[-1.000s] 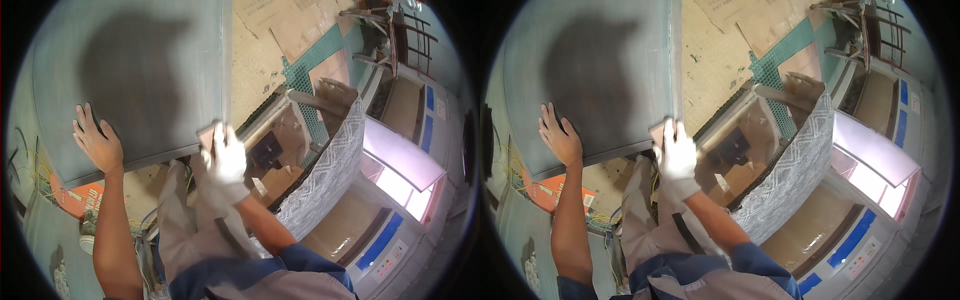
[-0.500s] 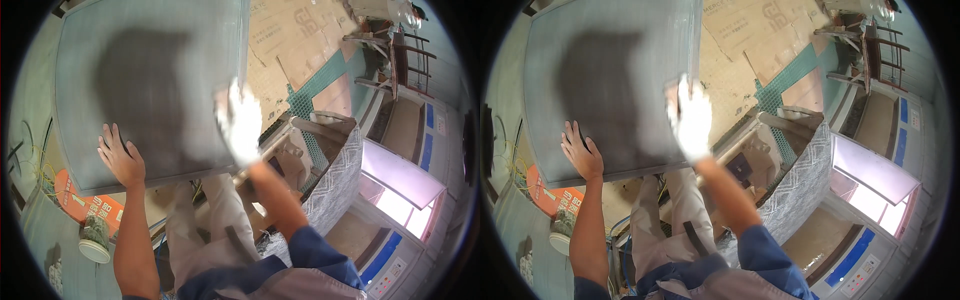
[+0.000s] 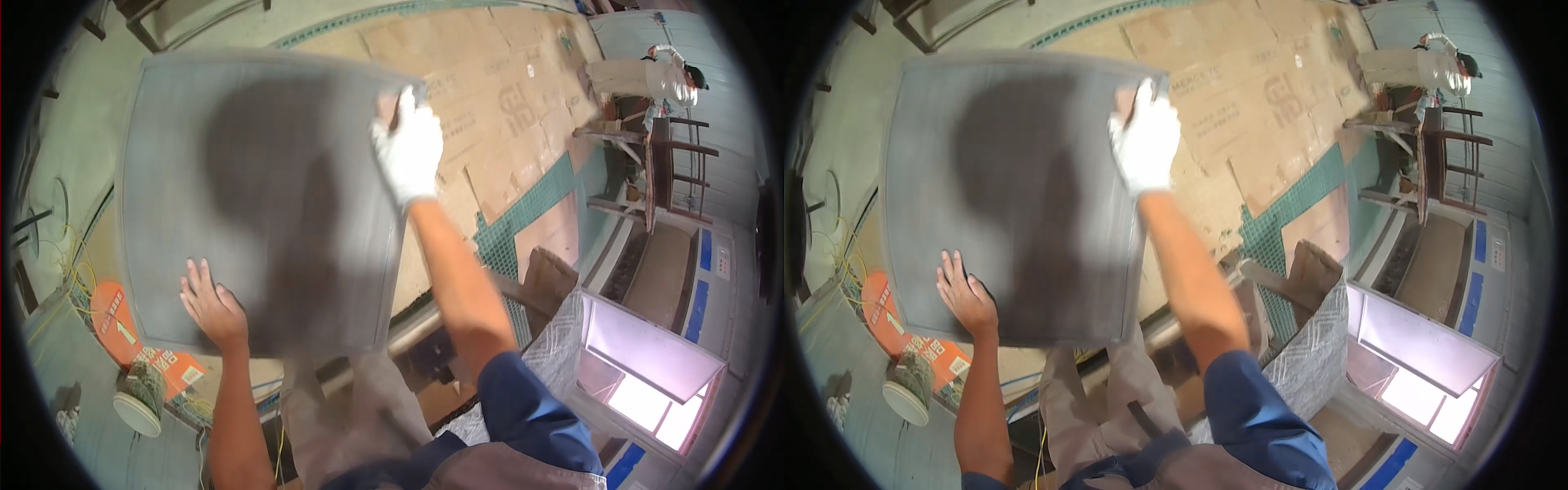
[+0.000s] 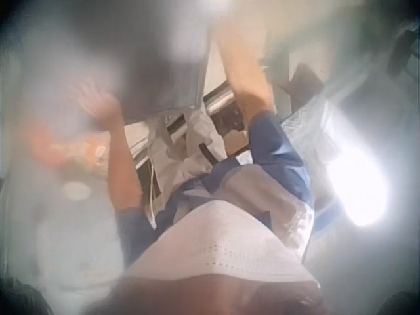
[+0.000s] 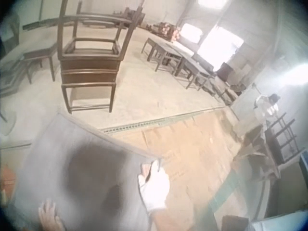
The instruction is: The person sands the surface of a furniture piece using an electric sander and a manual sanding block.
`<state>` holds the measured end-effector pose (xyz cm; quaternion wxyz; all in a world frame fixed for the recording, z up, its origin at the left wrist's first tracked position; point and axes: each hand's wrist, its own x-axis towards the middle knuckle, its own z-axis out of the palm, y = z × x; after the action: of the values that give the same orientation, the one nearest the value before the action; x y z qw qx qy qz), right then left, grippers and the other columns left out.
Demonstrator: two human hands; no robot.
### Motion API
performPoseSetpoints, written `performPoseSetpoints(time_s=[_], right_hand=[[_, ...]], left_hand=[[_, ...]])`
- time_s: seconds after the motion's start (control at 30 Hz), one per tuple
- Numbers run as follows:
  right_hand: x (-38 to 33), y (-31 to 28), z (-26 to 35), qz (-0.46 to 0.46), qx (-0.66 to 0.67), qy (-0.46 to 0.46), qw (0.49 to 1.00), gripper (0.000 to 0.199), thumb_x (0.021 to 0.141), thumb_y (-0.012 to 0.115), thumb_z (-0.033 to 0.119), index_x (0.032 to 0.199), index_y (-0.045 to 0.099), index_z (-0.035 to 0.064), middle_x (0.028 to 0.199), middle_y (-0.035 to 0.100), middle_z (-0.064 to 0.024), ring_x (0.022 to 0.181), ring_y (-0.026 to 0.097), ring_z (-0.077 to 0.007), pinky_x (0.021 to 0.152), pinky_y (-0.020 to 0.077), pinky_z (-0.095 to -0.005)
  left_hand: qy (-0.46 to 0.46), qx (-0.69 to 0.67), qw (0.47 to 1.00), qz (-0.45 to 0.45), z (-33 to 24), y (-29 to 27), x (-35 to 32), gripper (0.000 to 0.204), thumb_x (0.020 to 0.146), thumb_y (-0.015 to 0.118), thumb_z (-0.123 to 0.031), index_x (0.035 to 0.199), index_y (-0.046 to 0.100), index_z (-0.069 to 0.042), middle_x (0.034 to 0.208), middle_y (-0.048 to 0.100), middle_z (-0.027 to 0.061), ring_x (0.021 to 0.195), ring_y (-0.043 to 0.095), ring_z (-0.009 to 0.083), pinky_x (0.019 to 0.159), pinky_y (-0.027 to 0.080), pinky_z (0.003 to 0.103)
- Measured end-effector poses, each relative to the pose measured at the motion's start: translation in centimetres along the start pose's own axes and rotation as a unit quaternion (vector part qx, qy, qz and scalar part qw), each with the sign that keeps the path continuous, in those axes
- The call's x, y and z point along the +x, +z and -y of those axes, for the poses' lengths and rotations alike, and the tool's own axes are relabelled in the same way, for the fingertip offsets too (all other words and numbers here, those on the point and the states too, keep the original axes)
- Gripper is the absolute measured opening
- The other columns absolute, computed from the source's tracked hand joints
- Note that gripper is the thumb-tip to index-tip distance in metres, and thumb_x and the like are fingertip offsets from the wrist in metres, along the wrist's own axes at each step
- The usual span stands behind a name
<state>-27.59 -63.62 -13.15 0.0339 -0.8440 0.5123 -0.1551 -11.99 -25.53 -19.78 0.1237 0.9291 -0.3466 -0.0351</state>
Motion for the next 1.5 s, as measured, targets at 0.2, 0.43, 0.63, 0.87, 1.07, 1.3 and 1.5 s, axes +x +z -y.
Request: performPoseSetpoints(time_s=[0.2,0.43,0.63,0.87,1.07,1.3,1.5], right_hand=[[-11.1,-2.1,0.9,0.182,0.023,0.033,0.982,0.095,0.081,0.086,0.034,0.160,0.042,0.0050,0.144,0.053,-0.0331,0.106,0.062,-0.0455,0.095,0.0509,-0.0526],[-2.8,-1.7,-4.5,0.046,-0.019,-0.009,0.999,0.077,0.085,0.080,0.031,0.154,0.053,0.0105,0.140,0.057,-0.0301,0.099,0.063,-0.0443,0.088,0.0519,-0.0531],[3.6,-0.6,-6.8,0.038,0.014,-0.036,0.999,0.065,0.084,0.079,0.021,0.146,0.063,0.0151,0.136,0.059,-0.0287,0.101,0.061,-0.0428,0.089,0.0502,-0.0505],[-1.8,-1.5,-6.6,0.099,0.034,-0.042,0.994,0.069,0.081,0.080,0.020,0.147,0.062,0.0170,0.139,0.057,-0.0306,0.100,0.062,-0.0451,0.090,0.0512,-0.0523],[2.4,-1.2,-7.0,0.055,0.023,-0.036,0.998,0.068,0.083,0.080,0.019,0.147,0.060,0.0130,0.140,0.057,-0.0284,0.105,0.062,-0.0423,0.091,0.0508,-0.0493],[-24.4,-8.5,-2.7,0.171,0.139,-0.075,0.972,0.058,0.078,0.076,0.009,0.135,0.065,0.0129,0.132,0.057,-0.0192,0.101,0.066,-0.0367,0.075,0.0558,-0.0457],[-9.3,-4.0,-5.4,0.057,0.109,-0.087,0.989,0.053,0.080,0.079,0.012,0.131,0.068,0.0053,0.105,0.068,-0.0183,0.088,0.065,-0.0393,0.074,0.0530,-0.0477]], left_hand=[[-0.211,0.109,0.965,-0.110,-6.0,3.0,5.4,0.056,0.109,0.044,-0.026,0.164,0.037,-0.018,0.173,0.032,0.0058,0.154,0.033,0.0430,0.125,0.023,0.061],[-0.206,0.071,0.973,-0.080,-6.6,2.3,4.8,0.058,0.105,0.046,-0.020,0.163,0.038,-0.012,0.173,0.029,0.0113,0.155,0.029,0.0454,0.127,0.018,0.059],[-0.205,0.085,0.973,-0.069,-6.8,2.5,5.1,0.058,0.105,0.044,-0.019,0.162,0.039,-0.010,0.173,0.030,0.0108,0.155,0.029,0.0441,0.127,0.017,0.058],[-0.221,0.104,0.968,-0.056,-5.5,2.0,4.4,0.056,0.107,0.043,-0.021,0.162,0.037,-0.012,0.173,0.030,0.0098,0.155,0.029,0.0428,0.128,0.018,0.057],[-0.213,0.097,0.970,-0.071,-5.6,2.4,4.9,0.055,0.109,0.043,-0.025,0.162,0.040,-0.014,0.173,0.031,0.0096,0.154,0.032,0.0417,0.127,0.019,0.056],[-0.175,0.096,0.974,-0.111,-4.8,2.0,5.1,0.055,0.108,0.042,-0.029,0.161,0.042,-0.013,0.171,0.035,0.0123,0.152,0.034,0.0435,0.126,0.021,0.057],[-0.142,0.074,0.979,-0.126,-5.1,3.4,4.8,0.059,0.108,0.042,-0.039,0.161,0.040,-0.013,0.170,0.035,0.0148,0.152,0.033,0.0461,0.126,0.018,0.062]])
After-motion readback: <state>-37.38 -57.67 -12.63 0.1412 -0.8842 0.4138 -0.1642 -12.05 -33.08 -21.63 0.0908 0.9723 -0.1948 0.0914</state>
